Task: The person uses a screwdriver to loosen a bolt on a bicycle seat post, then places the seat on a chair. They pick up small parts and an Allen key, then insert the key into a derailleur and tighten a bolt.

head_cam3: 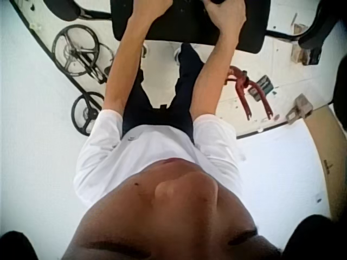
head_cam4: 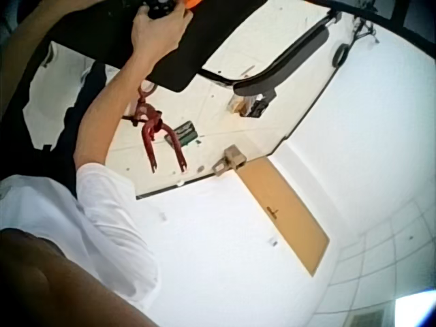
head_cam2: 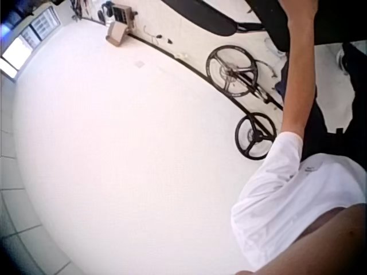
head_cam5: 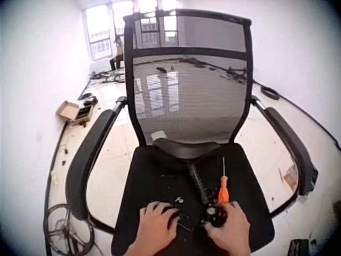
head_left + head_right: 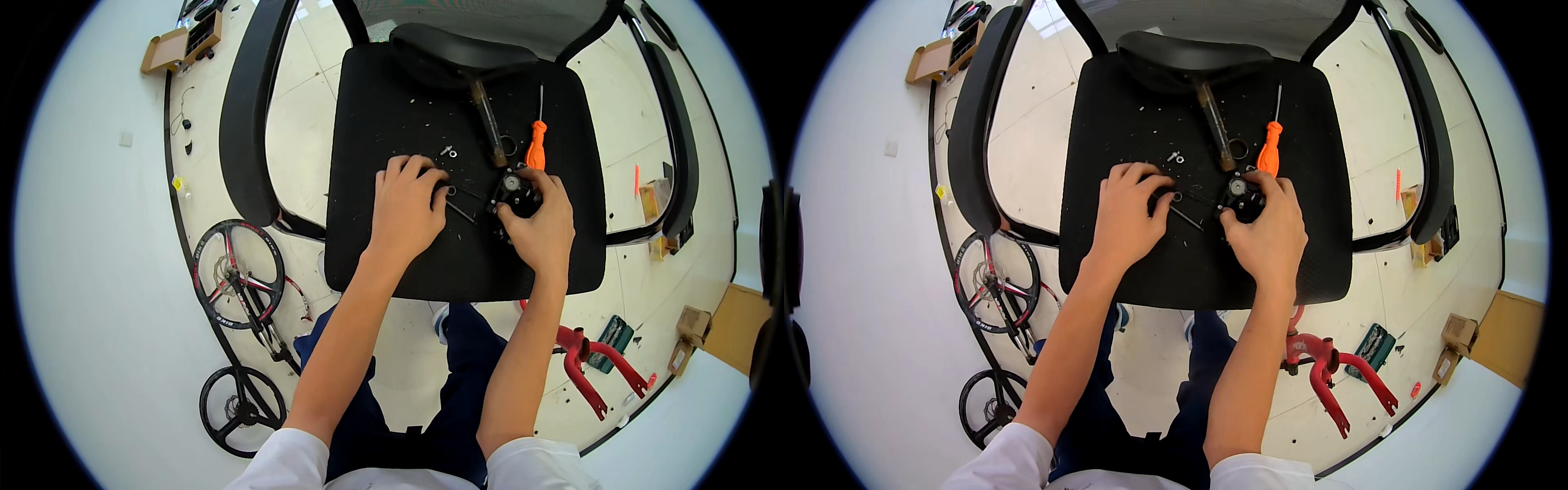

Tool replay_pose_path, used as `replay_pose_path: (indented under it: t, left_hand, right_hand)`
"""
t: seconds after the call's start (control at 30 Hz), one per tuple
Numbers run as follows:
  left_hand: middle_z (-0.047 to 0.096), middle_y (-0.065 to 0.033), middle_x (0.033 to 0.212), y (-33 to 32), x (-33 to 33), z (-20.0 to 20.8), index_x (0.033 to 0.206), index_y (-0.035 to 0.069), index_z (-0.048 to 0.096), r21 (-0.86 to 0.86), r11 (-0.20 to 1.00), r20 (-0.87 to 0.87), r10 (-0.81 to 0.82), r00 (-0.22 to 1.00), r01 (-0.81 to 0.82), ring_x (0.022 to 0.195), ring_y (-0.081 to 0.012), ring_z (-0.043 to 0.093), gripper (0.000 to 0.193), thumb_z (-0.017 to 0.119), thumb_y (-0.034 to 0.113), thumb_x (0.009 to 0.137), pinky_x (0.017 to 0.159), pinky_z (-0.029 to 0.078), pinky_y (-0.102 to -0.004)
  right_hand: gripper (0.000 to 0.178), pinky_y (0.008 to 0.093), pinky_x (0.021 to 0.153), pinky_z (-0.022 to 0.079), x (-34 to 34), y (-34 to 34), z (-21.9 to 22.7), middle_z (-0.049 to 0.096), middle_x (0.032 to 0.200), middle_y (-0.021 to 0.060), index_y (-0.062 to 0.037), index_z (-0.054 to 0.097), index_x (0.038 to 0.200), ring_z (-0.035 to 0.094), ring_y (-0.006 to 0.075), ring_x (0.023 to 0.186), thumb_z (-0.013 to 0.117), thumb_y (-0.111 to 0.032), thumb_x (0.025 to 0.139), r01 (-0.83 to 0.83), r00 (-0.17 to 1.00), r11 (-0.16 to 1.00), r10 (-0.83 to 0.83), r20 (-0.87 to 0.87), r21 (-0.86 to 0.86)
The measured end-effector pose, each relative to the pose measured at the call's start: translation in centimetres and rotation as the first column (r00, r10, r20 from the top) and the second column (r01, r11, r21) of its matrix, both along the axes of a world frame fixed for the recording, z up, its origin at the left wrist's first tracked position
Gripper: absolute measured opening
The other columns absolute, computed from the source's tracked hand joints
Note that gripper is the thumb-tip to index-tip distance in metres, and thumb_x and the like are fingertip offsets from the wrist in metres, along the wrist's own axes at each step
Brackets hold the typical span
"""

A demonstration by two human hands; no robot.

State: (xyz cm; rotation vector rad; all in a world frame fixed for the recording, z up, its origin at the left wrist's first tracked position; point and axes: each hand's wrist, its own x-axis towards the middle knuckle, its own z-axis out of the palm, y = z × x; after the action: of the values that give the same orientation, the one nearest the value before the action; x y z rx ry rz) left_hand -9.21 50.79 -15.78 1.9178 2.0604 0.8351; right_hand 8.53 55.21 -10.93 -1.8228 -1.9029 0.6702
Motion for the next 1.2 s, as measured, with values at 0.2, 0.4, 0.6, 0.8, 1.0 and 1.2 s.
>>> replay_pose_path:
  t: [0.2, 0.4, 0.6, 0.8, 1.0, 1.2]
  left_hand:
    - [0.059, -0.0050, 0.098, -0.1, -0.2, 0.9, 0.095, 0.007, 0.068, -0.116, 0.991, 0.076, 0.070, 0.995, -0.061, 0.093, -0.0261, 0.054, 0.018, 0.069, 0.009, 0.077, 0.084, 0.044, -0.0378]
    - [0.059, -0.0047, 0.122, 1.7, 1.7, -0.2, 0.113, 0.009, 0.068, 0.093, 0.991, -0.021, 0.099, 0.995, -0.097, 0.116, -0.0258, 0.048, 0.028, 0.063, 0.009, 0.085, 0.099, 0.031, -0.0431]
    - [0.066, -0.0051, 0.101, 2.4, 1.2, -1.1, 0.105, 0.008, 0.071, 0.053, 0.998, 0.108, 0.040, 0.993, -0.046, 0.101, -0.0244, 0.056, 0.024, 0.066, 0.004, 0.082, 0.089, 0.041, -0.0366]
    - [0.066, -0.0080, 0.091, 2.2, -0.2, -0.8, 0.096, 0.006, 0.074, 0.179, 0.961, 0.286, 0.152, 0.946, -0.208, 0.078, -0.0236, 0.060, 0.018, 0.065, 0.001, 0.082, 0.072, 0.048, -0.0323]
    - [0.069, -0.0074, 0.094, 1.0, -2.9, 1.1, 0.108, 0.001, 0.070, -0.117, 0.971, 0.745, 0.224, 0.628, -0.207, 0.078, -0.0123, 0.065, 0.020, 0.066, 0.006, 0.088, 0.072, 0.049, -0.0228]
    - [0.070, -0.0119, 0.103, 0.4, -4.7, 1.8, 0.113, -0.003, 0.063, -0.216, 0.974, 0.964, 0.223, 0.143, -0.063, 0.095, -0.0148, 0.067, 0.026, 0.067, 0.007, 0.089, 0.082, 0.051, -0.0260]
  right_hand:
    - [0.018, 0.0311, 0.072, 0.048, -0.1, 1.0, -1.0, 0.063, 0.086, 0.0091, -0.0013, 0.066, 0.091, 0.062, 0.0221, 0.075, 0.068, -0.004, 0.073, 0.047, 0.947, 0.982, 0.014, -0.322, 0.180]
    - [0.014, 0.0299, 0.070, 0.048, -0.9, 1.4, -1.2, 0.062, 0.084, 0.0090, -0.0002, 0.066, 0.089, 0.060, 0.0203, 0.073, 0.069, -0.003, 0.076, 0.092, 0.954, 0.971, -0.023, -0.298, 0.220]
    - [0.010, 0.0322, 0.072, 0.049, -2.1, 2.0, -0.7, 0.063, 0.085, 0.0098, -0.0012, 0.066, 0.087, 0.063, 0.0245, 0.078, 0.068, -0.004, 0.077, 0.131, 0.953, 0.902, -0.001, -0.304, 0.410]
    - [0.015, 0.0416, 0.075, 0.051, -6.0, 0.6, -2.1, 0.064, 0.093, 0.0158, 0.0026, 0.065, 0.094, 0.063, 0.0353, 0.082, 0.062, -0.002, 0.080, -0.184, 0.963, 0.958, 0.220, -0.153, 0.219]
    - [0.018, 0.0401, 0.074, 0.053, -7.0, 0.9, -3.8, 0.064, 0.091, 0.0175, 0.0049, 0.068, 0.093, 0.065, 0.0343, 0.081, 0.065, 0.001, 0.076, -0.167, 0.986, 0.977, 0.165, 0.026, 0.136]
    - [0.017, 0.0268, 0.073, 0.055, -7.3, 1.5, -1.8, 0.070, 0.086, 0.0134, 0.0073, 0.068, 0.095, 0.069, 0.0185, 0.079, 0.068, 0.003, 0.079, -0.178, 0.716, 0.973, 0.023, -0.698, -0.150]
